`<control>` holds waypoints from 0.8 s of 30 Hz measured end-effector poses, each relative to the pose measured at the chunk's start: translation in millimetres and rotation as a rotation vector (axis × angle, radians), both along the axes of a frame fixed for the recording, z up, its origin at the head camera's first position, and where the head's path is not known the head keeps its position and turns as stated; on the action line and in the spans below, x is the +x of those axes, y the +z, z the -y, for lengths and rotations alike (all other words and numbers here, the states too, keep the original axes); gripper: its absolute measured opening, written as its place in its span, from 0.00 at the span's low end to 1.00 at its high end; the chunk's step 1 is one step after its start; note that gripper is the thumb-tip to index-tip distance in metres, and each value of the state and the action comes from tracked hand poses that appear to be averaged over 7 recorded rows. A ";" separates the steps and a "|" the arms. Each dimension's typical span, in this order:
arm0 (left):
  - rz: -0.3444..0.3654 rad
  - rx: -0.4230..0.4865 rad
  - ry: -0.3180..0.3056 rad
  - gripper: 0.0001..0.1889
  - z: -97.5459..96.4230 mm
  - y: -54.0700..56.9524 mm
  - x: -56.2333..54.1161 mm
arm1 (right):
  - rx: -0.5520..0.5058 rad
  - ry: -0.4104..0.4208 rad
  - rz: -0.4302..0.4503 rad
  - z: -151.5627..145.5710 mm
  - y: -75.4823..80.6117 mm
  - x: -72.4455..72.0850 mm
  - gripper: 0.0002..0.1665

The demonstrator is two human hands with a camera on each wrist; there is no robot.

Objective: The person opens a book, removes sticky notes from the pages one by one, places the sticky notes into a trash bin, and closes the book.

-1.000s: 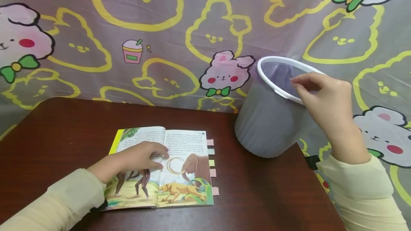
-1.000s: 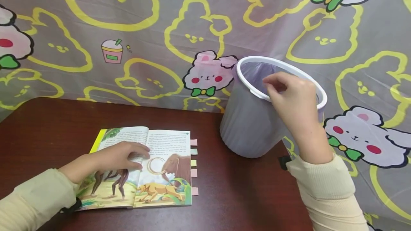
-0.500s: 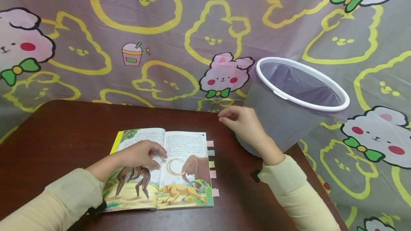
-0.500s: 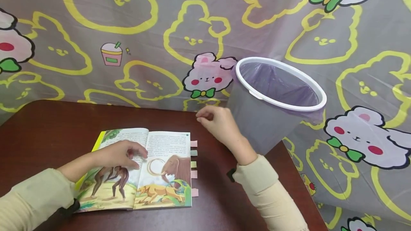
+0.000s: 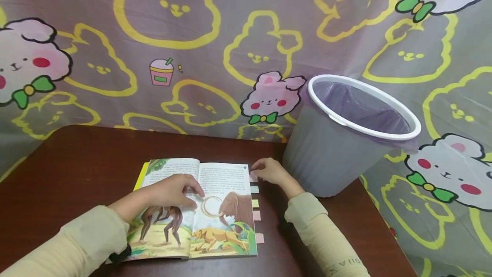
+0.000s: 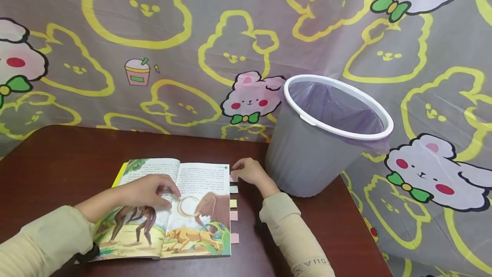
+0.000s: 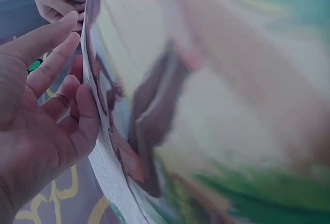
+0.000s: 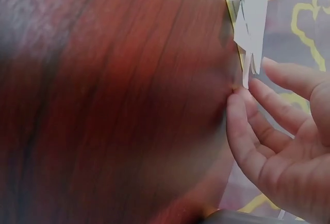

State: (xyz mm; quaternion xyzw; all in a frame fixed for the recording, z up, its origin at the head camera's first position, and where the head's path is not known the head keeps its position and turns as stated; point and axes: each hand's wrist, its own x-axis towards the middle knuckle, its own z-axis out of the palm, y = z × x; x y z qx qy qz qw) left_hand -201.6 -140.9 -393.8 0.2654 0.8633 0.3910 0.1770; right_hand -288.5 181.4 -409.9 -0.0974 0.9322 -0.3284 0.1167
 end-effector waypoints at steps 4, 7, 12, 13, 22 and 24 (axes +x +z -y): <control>-0.020 0.000 -0.013 0.09 1.7 1.1 -2.8 | -0.002 0.021 0.044 -0.2 0.0 -0.4 0.10; -0.008 0.001 -0.031 0.10 2.8 2.7 -5.1 | -0.020 0.033 0.079 -1.3 -1.4 -1.5 0.09; 0.051 0.029 -0.061 0.11 4.0 7.7 -10.3 | -0.100 0.027 0.099 -3.7 -3.1 -2.1 0.08; 0.062 0.040 -0.064 0.11 4.6 9.0 -11.2 | -0.129 0.019 0.098 -4.0 -2.4 -1.9 0.07; 0.149 0.106 -0.013 0.12 3.6 10.9 -17.6 | -0.310 -0.012 0.109 -2.5 7.0 -2.9 0.08; 0.153 0.103 -0.010 0.12 2.8 11.0 -18.7 | -0.319 0.007 0.114 -2.9 9.0 -2.8 0.08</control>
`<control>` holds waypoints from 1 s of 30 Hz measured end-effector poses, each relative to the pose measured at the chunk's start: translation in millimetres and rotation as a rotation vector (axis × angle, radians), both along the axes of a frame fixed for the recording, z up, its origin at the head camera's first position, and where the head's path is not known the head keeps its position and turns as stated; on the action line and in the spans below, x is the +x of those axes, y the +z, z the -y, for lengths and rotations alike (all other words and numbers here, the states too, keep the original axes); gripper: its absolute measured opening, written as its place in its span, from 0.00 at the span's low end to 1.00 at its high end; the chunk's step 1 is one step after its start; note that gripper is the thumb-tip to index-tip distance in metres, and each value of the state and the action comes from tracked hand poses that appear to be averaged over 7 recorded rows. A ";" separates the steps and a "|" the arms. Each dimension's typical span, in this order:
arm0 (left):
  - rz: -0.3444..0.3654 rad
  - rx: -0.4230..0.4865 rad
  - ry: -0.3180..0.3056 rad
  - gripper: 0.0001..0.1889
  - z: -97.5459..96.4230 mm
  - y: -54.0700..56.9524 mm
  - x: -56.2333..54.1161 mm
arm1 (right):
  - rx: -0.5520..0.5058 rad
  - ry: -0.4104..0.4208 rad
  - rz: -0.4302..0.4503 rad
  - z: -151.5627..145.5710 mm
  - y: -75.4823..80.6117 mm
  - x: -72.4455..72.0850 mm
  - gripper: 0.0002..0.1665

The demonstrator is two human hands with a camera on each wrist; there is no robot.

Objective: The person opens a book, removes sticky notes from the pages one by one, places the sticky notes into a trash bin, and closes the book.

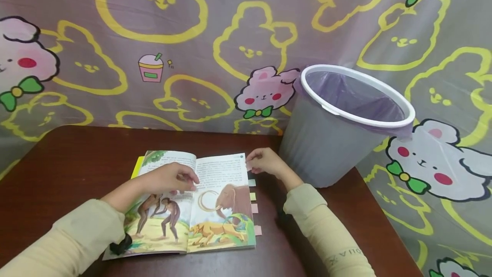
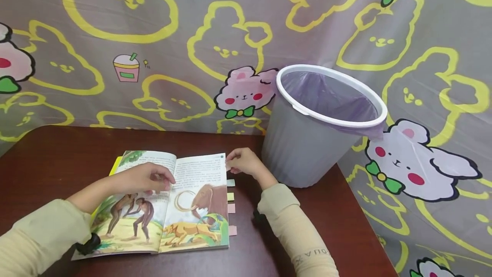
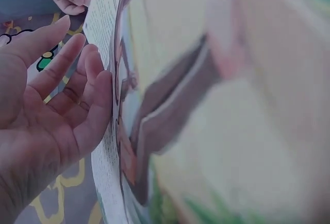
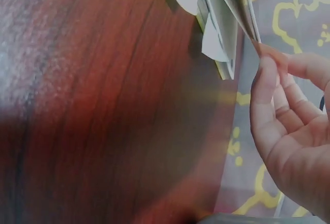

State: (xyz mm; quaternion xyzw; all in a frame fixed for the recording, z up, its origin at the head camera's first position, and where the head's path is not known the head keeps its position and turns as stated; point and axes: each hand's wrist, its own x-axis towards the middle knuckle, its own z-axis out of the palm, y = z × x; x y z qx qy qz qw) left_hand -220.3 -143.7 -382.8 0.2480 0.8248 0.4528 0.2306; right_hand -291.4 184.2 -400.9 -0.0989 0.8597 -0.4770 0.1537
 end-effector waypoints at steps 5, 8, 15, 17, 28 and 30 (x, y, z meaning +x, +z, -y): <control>0.000 0.011 -0.006 0.11 -2.2 7.1 0.9 | -0.059 0.047 -0.013 3.8 13.7 2.9 0.08; -0.006 0.025 -0.006 0.11 -6.0 14.0 1.5 | -0.133 0.072 -0.005 8.5 24.8 5.2 0.09; -0.059 -0.002 -0.001 0.10 -16.2 27.5 4.2 | -0.248 0.151 0.000 28.6 43.0 10.3 0.11; -0.081 -0.017 0.007 0.10 -19.0 31.3 3.5 | -0.266 0.168 0.001 35.9 46.9 11.3 0.11; -0.082 -0.096 0.129 0.21 -27.4 53.6 -1.8 | -0.395 0.198 0.054 77.4 60.6 14.2 0.14; -0.064 -0.105 0.162 0.25 -28.5 53.8 -2.2 | -0.404 0.207 0.054 83.4 61.9 15.8 0.15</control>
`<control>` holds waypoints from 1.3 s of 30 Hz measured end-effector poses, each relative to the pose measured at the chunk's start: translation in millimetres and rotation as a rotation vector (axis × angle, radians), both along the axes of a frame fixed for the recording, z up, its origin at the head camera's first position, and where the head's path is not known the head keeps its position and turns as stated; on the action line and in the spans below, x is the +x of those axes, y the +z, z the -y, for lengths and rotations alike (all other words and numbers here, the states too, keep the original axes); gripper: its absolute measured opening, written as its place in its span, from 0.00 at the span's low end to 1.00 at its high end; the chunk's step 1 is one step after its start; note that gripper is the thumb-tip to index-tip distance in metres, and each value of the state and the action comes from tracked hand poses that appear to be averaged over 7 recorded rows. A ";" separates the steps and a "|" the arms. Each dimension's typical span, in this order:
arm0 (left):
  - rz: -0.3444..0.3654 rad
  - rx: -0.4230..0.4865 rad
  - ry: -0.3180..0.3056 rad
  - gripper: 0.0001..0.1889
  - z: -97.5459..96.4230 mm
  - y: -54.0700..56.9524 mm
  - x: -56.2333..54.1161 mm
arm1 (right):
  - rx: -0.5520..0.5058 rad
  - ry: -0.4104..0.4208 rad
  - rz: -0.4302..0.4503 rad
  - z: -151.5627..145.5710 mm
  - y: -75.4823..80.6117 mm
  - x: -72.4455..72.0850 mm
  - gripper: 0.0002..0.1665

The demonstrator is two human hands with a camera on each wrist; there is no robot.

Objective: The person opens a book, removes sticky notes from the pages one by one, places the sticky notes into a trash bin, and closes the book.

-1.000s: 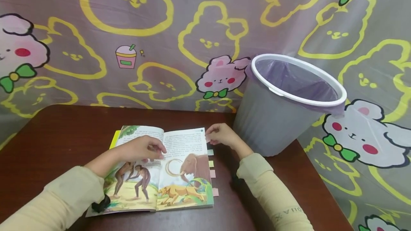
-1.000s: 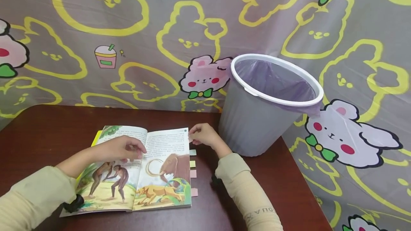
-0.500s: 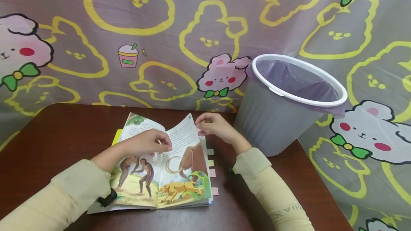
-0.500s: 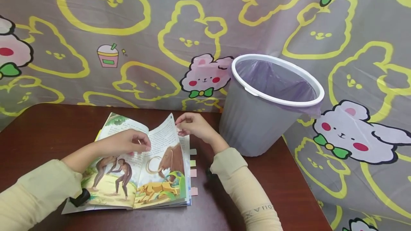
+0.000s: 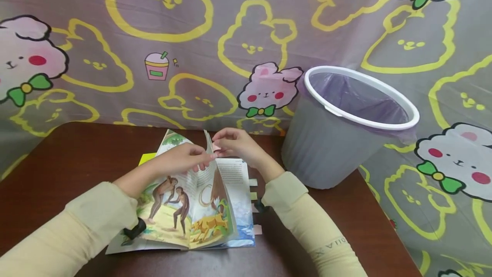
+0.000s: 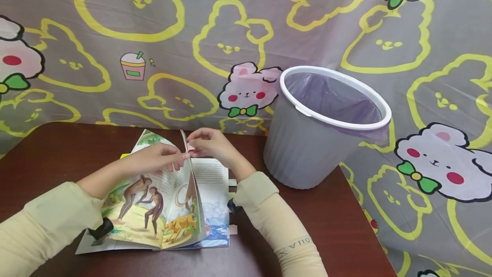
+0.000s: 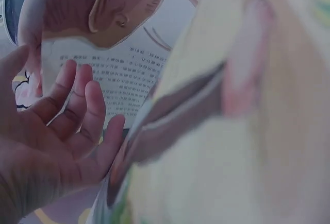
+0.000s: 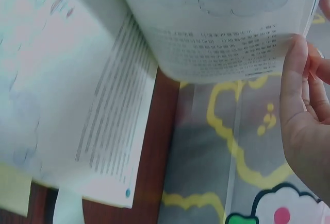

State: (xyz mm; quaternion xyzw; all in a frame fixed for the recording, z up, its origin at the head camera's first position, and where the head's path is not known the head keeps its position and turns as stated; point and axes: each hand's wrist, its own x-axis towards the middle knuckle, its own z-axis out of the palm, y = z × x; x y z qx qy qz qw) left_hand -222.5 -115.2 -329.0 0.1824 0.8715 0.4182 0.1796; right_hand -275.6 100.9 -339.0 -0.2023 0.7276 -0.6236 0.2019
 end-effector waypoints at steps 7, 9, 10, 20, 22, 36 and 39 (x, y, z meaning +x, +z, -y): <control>0.035 0.010 0.032 0.24 0.4 -1.7 2.9 | -0.010 0.013 -0.010 15.1 5.5 6.9 0.14; 0.043 0.029 0.029 0.21 1.4 -2.6 4.0 | -0.015 0.018 -0.004 17.7 5.5 7.5 0.12; 0.047 0.043 0.025 0.20 1.6 -3.2 4.4 | -0.015 0.020 -0.002 18.2 5.2 7.5 0.12; 0.056 0.124 -0.007 0.14 11.5 -12.3 2.8 | 0.046 0.005 -0.074 6.7 4.0 2.5 0.12; 0.067 0.139 0.005 0.13 17.9 -12.5 3.3 | 0.110 0.001 -0.123 -1.0 5.8 2.3 0.12; 0.181 0.101 0.120 0.41 68.2 -13.9 15.1 | 0.525 -0.121 -0.317 -57.7 -21.0 4.3 0.07; 0.159 0.074 0.132 0.50 71.3 -16.0 16.9 | 0.575 -0.140 -0.328 -63.8 -33.0 5.5 0.06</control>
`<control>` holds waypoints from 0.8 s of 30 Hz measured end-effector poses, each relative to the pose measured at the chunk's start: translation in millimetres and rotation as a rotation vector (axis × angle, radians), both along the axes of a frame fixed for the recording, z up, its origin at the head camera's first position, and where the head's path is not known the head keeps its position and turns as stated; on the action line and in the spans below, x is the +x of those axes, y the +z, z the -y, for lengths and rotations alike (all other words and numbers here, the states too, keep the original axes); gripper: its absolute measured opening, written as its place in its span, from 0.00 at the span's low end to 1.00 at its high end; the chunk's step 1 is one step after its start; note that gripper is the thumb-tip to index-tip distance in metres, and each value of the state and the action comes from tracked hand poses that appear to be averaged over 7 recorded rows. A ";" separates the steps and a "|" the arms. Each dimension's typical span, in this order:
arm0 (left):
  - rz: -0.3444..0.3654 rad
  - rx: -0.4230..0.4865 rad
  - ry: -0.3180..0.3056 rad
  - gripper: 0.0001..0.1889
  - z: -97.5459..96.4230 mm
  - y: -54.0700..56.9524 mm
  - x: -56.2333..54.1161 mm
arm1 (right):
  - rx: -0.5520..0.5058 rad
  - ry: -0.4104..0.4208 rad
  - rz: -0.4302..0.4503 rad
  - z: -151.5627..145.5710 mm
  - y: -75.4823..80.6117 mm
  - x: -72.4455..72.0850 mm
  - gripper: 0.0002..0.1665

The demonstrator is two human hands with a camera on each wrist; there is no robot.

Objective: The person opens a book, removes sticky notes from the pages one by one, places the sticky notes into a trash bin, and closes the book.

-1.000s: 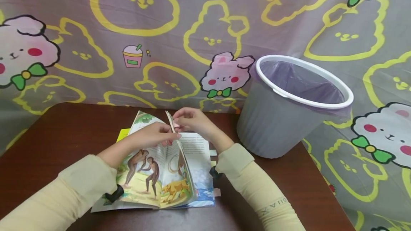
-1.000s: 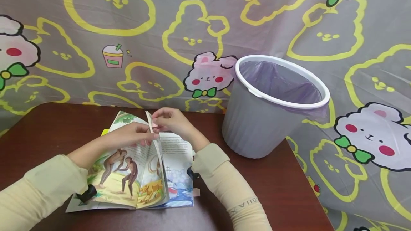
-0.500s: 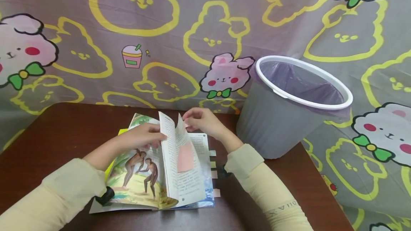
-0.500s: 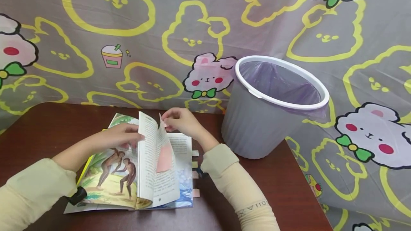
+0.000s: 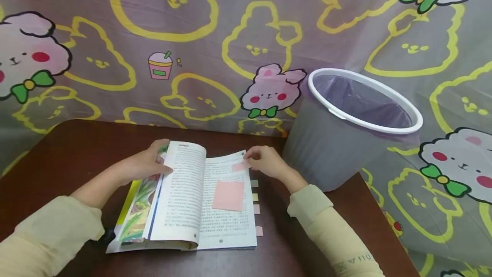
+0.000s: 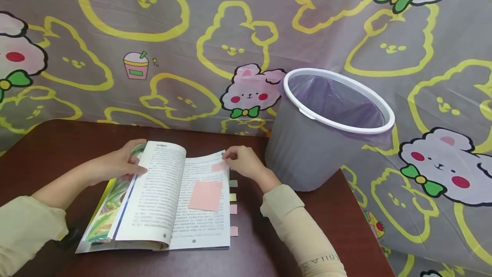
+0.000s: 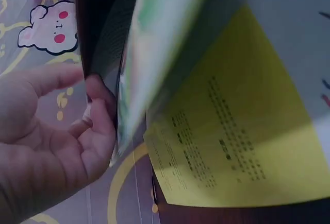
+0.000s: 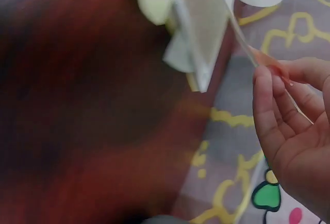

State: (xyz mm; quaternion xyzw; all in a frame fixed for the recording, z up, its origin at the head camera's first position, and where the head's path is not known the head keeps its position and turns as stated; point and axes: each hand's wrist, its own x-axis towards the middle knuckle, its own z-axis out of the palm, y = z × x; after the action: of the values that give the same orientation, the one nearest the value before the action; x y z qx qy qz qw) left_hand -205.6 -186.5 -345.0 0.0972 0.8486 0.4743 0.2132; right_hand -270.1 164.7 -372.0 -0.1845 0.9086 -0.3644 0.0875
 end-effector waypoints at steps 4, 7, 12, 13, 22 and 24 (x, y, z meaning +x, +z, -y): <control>-0.042 -0.084 -0.017 0.43 0.8 -3.3 0.2 | 0.094 -0.014 -0.039 -4.3 -14.2 2.4 0.05; -0.094 -0.197 -0.039 0.31 -0.5 -6.2 1.8 | 0.174 -0.009 -0.063 -5.3 -22.4 3.9 0.05; -0.182 -0.355 -0.057 0.27 -3.6 -12.6 6.6 | 0.264 0.022 -0.117 -3.7 -26.4 6.6 0.06; -0.192 -0.389 -0.055 0.29 -4.3 -13.3 7.7 | 0.284 0.030 -0.139 -3.1 -26.1 7.2 0.07; -0.176 -0.616 -0.036 0.50 -10.9 -13.2 15.8 | 0.436 0.135 -0.321 1.6 -28.7 16.9 0.12; -0.192 -0.631 -0.040 0.52 -12.0 -14.3 17.6 | 0.435 0.175 -0.342 4.6 -28.3 21.3 0.12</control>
State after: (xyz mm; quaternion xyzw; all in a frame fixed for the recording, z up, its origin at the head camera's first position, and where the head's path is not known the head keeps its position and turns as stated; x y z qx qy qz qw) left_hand -188.0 -174.6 -359.3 0.0872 0.9678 0.1726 0.1611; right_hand -248.7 160.1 -400.3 -0.2979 0.9475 -0.1158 0.0016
